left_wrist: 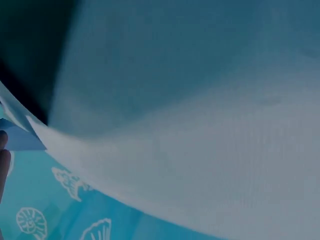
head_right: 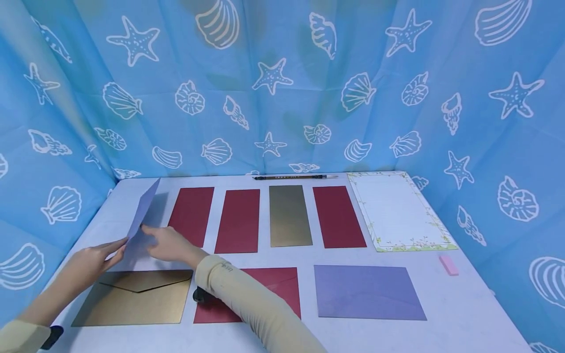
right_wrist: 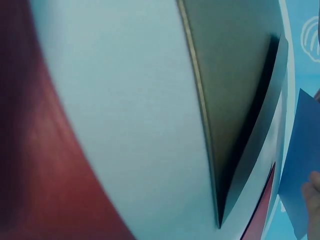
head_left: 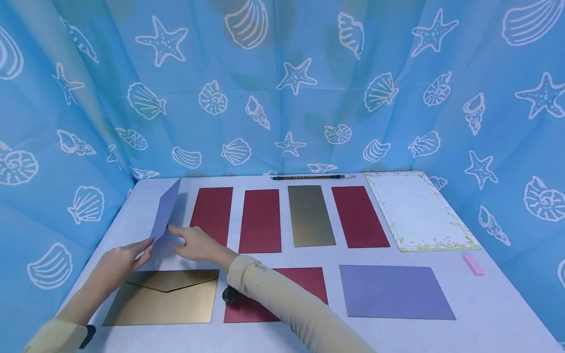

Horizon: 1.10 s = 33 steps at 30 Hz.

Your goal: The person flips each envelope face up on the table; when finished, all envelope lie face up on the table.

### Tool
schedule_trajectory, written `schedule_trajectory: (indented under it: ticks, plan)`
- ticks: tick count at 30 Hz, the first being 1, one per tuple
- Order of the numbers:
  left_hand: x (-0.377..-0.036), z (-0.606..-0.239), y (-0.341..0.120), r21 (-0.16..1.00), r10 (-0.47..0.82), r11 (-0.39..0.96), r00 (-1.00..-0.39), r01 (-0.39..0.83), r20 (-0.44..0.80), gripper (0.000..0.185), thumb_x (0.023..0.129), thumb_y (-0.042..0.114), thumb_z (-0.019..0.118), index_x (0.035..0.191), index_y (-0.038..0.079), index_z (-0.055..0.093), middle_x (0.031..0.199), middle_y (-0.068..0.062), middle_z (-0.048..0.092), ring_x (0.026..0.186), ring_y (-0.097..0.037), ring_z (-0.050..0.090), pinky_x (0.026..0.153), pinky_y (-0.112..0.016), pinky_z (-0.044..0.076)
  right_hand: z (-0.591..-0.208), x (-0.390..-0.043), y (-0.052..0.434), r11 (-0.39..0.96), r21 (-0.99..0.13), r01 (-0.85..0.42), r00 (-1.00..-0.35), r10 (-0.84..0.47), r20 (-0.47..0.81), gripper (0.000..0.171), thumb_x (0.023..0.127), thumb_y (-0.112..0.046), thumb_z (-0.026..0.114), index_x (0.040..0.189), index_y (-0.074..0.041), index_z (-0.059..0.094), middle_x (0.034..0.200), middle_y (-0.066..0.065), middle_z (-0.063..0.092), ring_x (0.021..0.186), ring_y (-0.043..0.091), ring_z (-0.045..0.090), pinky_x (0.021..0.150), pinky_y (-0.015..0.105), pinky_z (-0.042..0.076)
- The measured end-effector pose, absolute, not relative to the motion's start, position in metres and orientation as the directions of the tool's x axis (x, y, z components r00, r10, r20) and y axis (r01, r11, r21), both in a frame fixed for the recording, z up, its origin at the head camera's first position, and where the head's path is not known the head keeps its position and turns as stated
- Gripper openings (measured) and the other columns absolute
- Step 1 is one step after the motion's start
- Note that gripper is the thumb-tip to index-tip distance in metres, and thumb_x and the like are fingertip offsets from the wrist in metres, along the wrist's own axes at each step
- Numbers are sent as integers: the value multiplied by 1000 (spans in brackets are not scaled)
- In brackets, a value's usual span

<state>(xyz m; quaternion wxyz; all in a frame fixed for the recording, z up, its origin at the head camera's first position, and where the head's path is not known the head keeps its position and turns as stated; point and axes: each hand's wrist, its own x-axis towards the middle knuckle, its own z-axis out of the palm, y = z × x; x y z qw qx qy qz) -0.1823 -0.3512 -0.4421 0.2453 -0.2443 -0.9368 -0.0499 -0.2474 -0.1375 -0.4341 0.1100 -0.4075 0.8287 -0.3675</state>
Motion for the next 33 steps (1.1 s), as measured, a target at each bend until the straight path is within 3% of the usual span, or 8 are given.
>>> schedule_trajectory:
  ticks: [3, 7, 10, 15, 28, 31, 33]
  plan:
    - [-179, -442, -346, 2, 403, 881, -751, 474, 523, 27, 79, 3, 72, 104, -7, 70, 86, -26, 69, 65, -36, 68, 58, -45, 55, -433, -245, -138, 381, -716, -585, -644, -755, 124, 57, 97, -8, 55, 149, -6, 33, 64, 3, 52, 36, 9, 30, 43, 15, 36]
    - [-177, -443, -340, 27, 392, 870, -724, 492, 567, 31, 79, 3, 72, 108, -7, 69, 86, -26, 69, 63, -34, 68, 57, -44, 55, -431, -242, -137, 369, -717, -591, -645, -751, 145, 58, 96, -7, 56, 150, -7, 33, 49, 1, 41, 36, 10, 32, 42, 16, 35]
    - [-178, -444, -336, 54, 376, 871, -732, 489, 567, 42, 74, 2, 77, 113, -8, 66, 89, -27, 69, 67, -36, 68, 60, -44, 56, -431, -240, -137, 370, -711, -598, -644, -750, 152, 58, 96, -7, 56, 150, -7, 32, 56, 2, 45, 36, 10, 34, 42, 15, 36]
    - [-175, -436, -329, 177, 291, 888, -817, 425, 498, 54, 75, 6, 81, 123, -7, 61, 100, -27, 68, 85, -42, 68, 67, -45, 55, -433, -238, -139, 360, -709, -606, -637, -754, 162, 58, 96, -6, 56, 149, -7, 33, 64, 4, 50, 36, 9, 33, 42, 15, 36]
    - [-170, -414, -317, 384, 153, 842, -850, 379, 504, 48, 86, 3, 71, 128, -10, 55, 114, -31, 62, 92, -46, 64, 66, -46, 54, -423, -237, -143, 355, -644, -678, -596, -778, 198, 64, 94, -5, 57, 152, -10, 29, 51, -1, 45, 38, 10, 37, 43, 15, 37]
    - [-168, -414, -318, 452, 100, 817, -861, 357, 498, 45, 90, 6, 67, 131, -10, 53, 119, -31, 60, 95, -45, 64, 69, -43, 52, -421, -237, -143, 348, -646, -680, -586, -787, 193, 65, 95, -5, 57, 152, -12, 28, 54, 3, 49, 38, 10, 38, 44, 15, 39]
    - [-166, -415, -319, 487, 73, 803, -868, 343, 492, 44, 92, 6, 65, 132, -9, 52, 120, -31, 59, 95, -45, 64, 70, -41, 51, -421, -237, -143, 348, -641, -684, -578, -795, 185, 65, 95, -6, 58, 152, -12, 28, 66, 4, 56, 38, 10, 37, 45, 15, 39]
